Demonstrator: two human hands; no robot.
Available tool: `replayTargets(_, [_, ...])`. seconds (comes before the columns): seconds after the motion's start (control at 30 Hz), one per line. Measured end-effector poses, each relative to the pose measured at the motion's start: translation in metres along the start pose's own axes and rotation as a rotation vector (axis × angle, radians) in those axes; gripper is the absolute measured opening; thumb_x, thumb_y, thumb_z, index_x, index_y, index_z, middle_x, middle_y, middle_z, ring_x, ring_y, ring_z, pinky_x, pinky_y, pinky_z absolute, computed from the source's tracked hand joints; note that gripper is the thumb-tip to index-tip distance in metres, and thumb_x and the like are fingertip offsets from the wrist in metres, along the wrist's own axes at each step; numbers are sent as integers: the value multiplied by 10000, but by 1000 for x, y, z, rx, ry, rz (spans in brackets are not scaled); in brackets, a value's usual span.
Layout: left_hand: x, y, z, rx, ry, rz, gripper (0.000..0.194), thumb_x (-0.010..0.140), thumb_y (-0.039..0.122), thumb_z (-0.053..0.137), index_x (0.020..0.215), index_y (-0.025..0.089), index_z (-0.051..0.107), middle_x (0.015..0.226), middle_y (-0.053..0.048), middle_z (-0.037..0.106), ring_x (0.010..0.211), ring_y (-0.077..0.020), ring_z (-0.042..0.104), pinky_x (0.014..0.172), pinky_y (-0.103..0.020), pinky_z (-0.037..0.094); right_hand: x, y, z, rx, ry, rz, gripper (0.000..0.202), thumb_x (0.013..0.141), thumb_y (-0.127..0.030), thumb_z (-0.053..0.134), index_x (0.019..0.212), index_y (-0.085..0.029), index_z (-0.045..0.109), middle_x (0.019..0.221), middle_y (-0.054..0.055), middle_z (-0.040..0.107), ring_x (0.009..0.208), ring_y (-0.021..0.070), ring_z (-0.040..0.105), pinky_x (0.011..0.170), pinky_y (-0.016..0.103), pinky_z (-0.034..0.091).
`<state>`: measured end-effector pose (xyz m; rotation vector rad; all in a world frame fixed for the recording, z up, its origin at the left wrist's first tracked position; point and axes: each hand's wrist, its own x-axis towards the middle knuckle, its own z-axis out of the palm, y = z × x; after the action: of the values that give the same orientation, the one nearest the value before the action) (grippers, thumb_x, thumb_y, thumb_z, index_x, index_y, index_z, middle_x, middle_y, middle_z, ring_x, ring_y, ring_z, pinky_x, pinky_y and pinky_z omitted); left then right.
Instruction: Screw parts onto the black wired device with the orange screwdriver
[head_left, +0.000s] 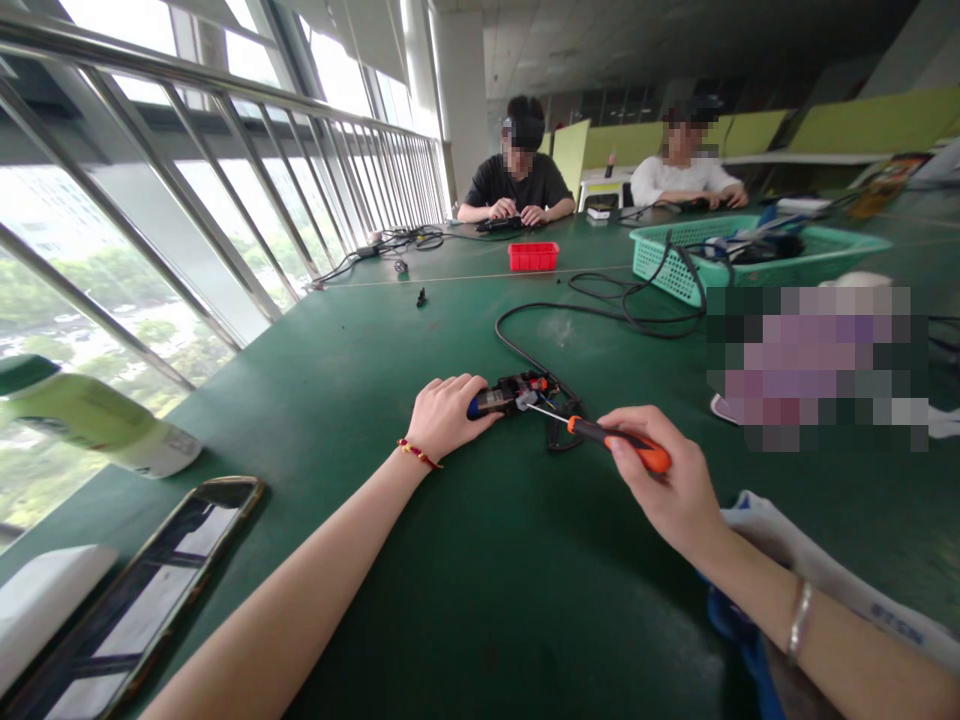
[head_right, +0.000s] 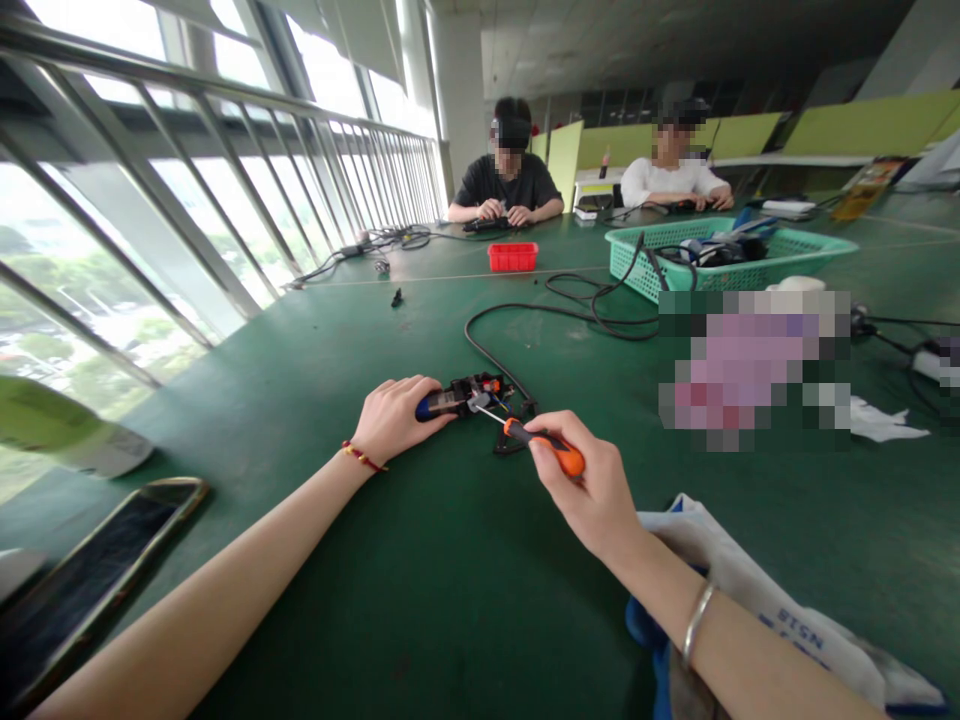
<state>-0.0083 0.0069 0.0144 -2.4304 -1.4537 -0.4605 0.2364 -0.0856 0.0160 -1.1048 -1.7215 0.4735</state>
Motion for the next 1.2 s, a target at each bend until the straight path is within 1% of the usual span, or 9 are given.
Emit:
replayTargets(0.2, [0,-2,1,-15,7,6,322,794,500,531,942,217,565,883,-24,652,788,-197,611,692,-311,397,0,0,2,-110,204,-134,258,733,-175,588,962,-212,476,798,-6,584,670,121,600,609,224,478])
replayTargets(0.33, [0,-2,1,-16,-1,10,326,792,505,530,947,221,568,887,-24,653,795,-197,612,696,-310,401,1,-1,-1,-168,171,-120,130,806,-233,529,933,-210,516,764,-3,590,606,115,572,560,230,456])
replayTargets(0.47, [0,-2,2,-22,3,10,323,788,504,537,947,224,569,888,-23,654,800,-198,613,704,-310,404,0,-2,-2,-177,120,-109,155,879,-298,435,945,-215,548,759,9,617,618,130,576,559,247,448])
replayTargets(0.57, [0,-3,3,-23,4,16,328,790,507,531,950,223,567,893,-21,652,796,-198,613,705,-312,405,-2,-1,0,-171,182,-137,171,846,-258,487,1008,-214,524,826,24,609,685,140,601,609,257,479])
replayTargets(0.67, [0,-3,3,-24,4,20,331,792,510,527,949,221,562,889,-18,650,790,-199,612,699,-313,404,-2,1,2,-137,274,-215,309,775,-204,561,1073,-204,480,916,51,575,780,161,612,679,284,511])
replayTargets(0.73, [0,-3,3,-26,5,21,332,793,511,526,947,219,562,883,-18,650,788,-201,611,693,-312,402,-2,1,3,-131,297,-239,324,751,-197,575,1061,-200,482,947,64,569,811,171,610,697,299,517])
replayTargets(0.93, [0,-3,3,-22,-4,23,340,798,513,519,964,219,560,903,-27,650,801,-203,611,708,-309,406,-2,-2,-1,-221,165,-107,131,815,-272,533,929,-210,552,692,0,596,647,145,593,635,293,495])
replayTargets(1.1, [0,-3,1,-29,-9,15,336,798,510,520,964,221,562,911,-29,651,809,-204,612,706,-313,410,-2,2,2,-145,290,-220,292,792,-214,560,1078,-203,505,963,72,591,843,183,610,733,334,515])
replayTargets(1.2, [0,-2,1,-34,-15,10,337,797,506,524,970,220,564,911,-34,650,812,-202,610,709,-311,412,-2,2,2,-158,288,-259,321,770,-208,581,1081,-204,503,961,72,592,862,196,605,747,353,515])
